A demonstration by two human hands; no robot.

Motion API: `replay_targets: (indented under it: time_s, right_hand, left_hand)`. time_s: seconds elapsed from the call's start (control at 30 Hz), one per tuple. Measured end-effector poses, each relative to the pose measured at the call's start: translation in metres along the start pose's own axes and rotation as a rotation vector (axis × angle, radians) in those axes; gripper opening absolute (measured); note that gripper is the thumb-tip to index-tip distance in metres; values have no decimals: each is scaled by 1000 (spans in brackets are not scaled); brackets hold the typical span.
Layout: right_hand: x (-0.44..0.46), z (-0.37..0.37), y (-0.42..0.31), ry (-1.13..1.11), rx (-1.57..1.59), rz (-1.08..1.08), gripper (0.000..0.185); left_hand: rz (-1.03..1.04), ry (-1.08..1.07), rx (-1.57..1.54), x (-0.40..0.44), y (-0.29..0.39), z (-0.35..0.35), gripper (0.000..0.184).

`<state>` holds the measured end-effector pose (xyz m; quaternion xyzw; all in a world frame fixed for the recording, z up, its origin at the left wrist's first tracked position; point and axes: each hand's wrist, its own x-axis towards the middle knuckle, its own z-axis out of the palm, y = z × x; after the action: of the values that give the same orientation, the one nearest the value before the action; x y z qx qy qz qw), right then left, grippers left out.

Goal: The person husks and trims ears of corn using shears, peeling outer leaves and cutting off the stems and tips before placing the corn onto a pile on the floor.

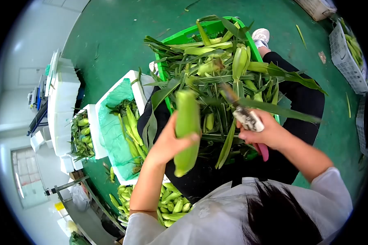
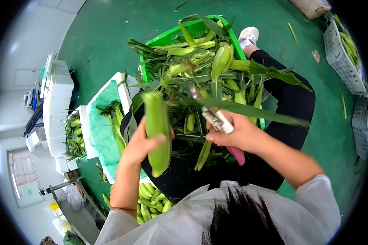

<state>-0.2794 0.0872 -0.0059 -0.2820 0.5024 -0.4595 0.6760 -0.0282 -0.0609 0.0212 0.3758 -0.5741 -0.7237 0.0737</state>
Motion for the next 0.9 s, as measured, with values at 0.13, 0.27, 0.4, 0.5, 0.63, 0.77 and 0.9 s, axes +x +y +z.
replay_targets:
  time_s: [0.13, 0.27, 0.4, 0.5, 0.63, 0.77, 0.9]
  right_hand:
    - [-26, 27, 16, -117, 442, -44, 69]
    - [-39, 50, 25, -87, 235, 134, 72]
    - [-13, 52, 42, 6, 157, 78, 77]
    - [15, 50, 36, 82, 90, -45, 82]
    - [38, 44, 35, 323, -526, -447, 84]
    - [29, 47, 9, 258, -682, -484, 73]
    - [11, 46, 6, 102, -593, -451, 65]
  left_hand:
    - [287, 363, -435, 14, 10, 0, 74]
    - [517, 677, -639, 28, 1, 2, 60]
    - [648, 679, -750, 21, -2, 27, 54]
    - [641, 674, -791, 8, -24, 53, 47]
    - [672, 714, -781, 0, -42, 56, 53]
    - [516, 736, -1048, -7, -40, 45, 62]
    - [400, 708, -1200, -7, -25, 39, 69]
